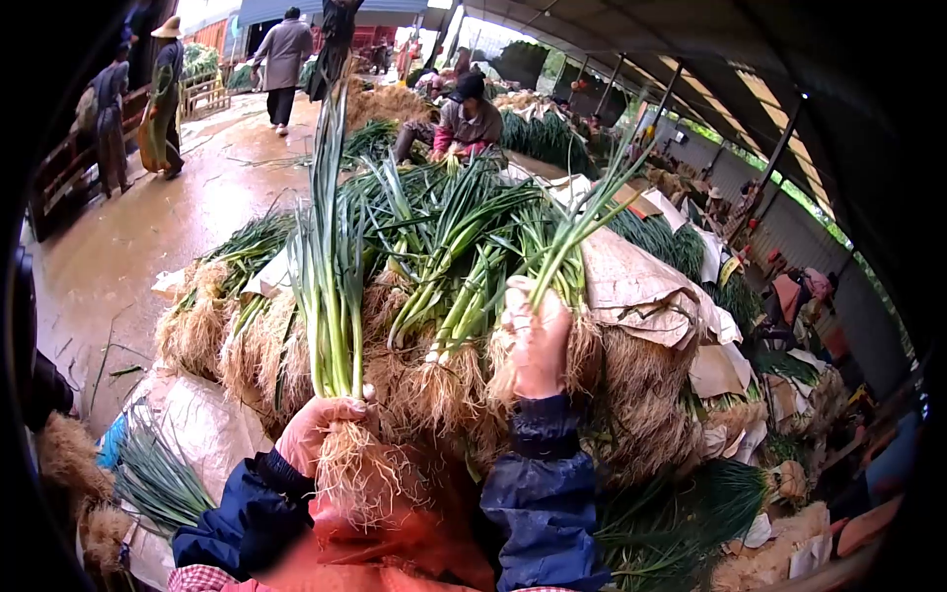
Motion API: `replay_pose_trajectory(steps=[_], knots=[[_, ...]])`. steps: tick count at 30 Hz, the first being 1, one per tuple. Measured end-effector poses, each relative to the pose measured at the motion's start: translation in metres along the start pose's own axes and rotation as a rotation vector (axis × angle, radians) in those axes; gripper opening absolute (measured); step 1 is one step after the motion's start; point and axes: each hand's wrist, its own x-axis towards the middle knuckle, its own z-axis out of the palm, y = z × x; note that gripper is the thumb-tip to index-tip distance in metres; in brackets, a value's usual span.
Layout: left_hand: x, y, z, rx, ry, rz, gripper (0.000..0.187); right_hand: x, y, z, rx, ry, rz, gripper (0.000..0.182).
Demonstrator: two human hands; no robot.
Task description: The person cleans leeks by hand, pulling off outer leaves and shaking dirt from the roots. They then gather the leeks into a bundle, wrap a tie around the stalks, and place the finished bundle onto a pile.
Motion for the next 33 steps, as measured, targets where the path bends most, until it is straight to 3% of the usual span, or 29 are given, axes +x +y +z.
replay_pose_trajectory(steps=[2,4,6,7,9,10,11,12,13,14,16,18,20,22,24,25,28,29,32,33], knots=[[0.014,-0.01,0.001,-0.014,0.114,-0.011,0.021,0.001,0.015,0.052,-0.363,-0.102,0.178,0.031],[0.014,-0.022,0.002,0.048,0.147,-0.029,0.02,0.011,0.024,0.103,-1.02,-0.215,0.281,0.042],[0.007,-0.028,-0.008,-0.013,0.119,-0.051,0.024,0.012,0.08,0.123,-1.225,-0.145,0.219,0.056],[0.008,-0.032,-0.023,-0.027,0.109,-0.034,0.026,0.015,0.076,0.125,-1.235,-0.174,0.354,0.058],[-0.003,-0.032,-0.058,-0.134,-0.016,-0.016,0.025,0.005,0.082,0.104,-0.974,-0.122,0.332,0.049],[-0.013,-0.031,-0.06,-0.145,-0.027,0.026,0.025,-0.006,0.087,0.08,-0.57,-0.157,0.197,0.038],[-0.021,-0.03,-0.057,-0.124,-0.033,0.079,0.026,-0.022,0.037,0.064,-0.255,-0.261,0.4,0.038],[-0.035,-0.025,-0.042,-0.1,-0.087,0.081,0.04,-0.042,0.024,0.045,-0.126,-0.251,0.248,0.046],[-0.028,-0.031,-0.043,-0.14,-0.107,0.068,0.042,-0.062,-0.006,0.038,0.056,-0.26,0.41,0.058],[-0.024,-0.042,-0.038,-0.182,-0.121,0.041,0.044,-0.078,-0.005,0.028,0.113,-0.367,0.459,0.065],[-0.019,-0.057,-0.022,-0.21,-0.067,-0.053,0.04,-0.107,0.015,0.045,0.176,-0.325,0.517,0.064],[-0.008,-0.081,-0.031,-0.004,0.006,-0.016,0.025,-0.128,0.072,0.062,0.048,-0.155,0.309,0.038],[-0.004,-0.092,-0.037,-0.005,0.027,0.035,0.03,-0.137,0.085,0.071,0.254,0.084,0.435,0.03],[-0.013,-0.088,-0.039,-0.037,0.062,0.065,0.03,-0.153,0.072,0.067,0.278,0.121,0.429,0.024],[-0.016,-0.084,-0.036,-0.147,0.026,0.04,0.028,-0.166,0.039,0.057,0.289,0.079,0.508,0.024],[-0.016,-0.082,-0.034,-0.149,0.029,0.028,0.028,-0.171,0.028,0.047,0.453,0.064,0.594,0.023],[-0.019,-0.079,-0.033,-0.207,-0.025,0.027,0.026,-0.183,0.015,0.023,0.825,0.035,0.592,0.041],[-0.024,-0.074,-0.031,-0.239,-0.083,0.006,0.026,-0.18,0.016,0.017,0.881,-0.11,0.553,0.05],[-0.034,-0.081,-0.026,-0.27,-0.086,0.045,0.027,-0.171,0.038,0.026,0.821,-0.265,0.81,0.049],[-0.036,-0.083,-0.025,-0.268,-0.066,0.087,0.027,-0.165,0.047,0.032,0.772,-0.316,0.804,0.046]])
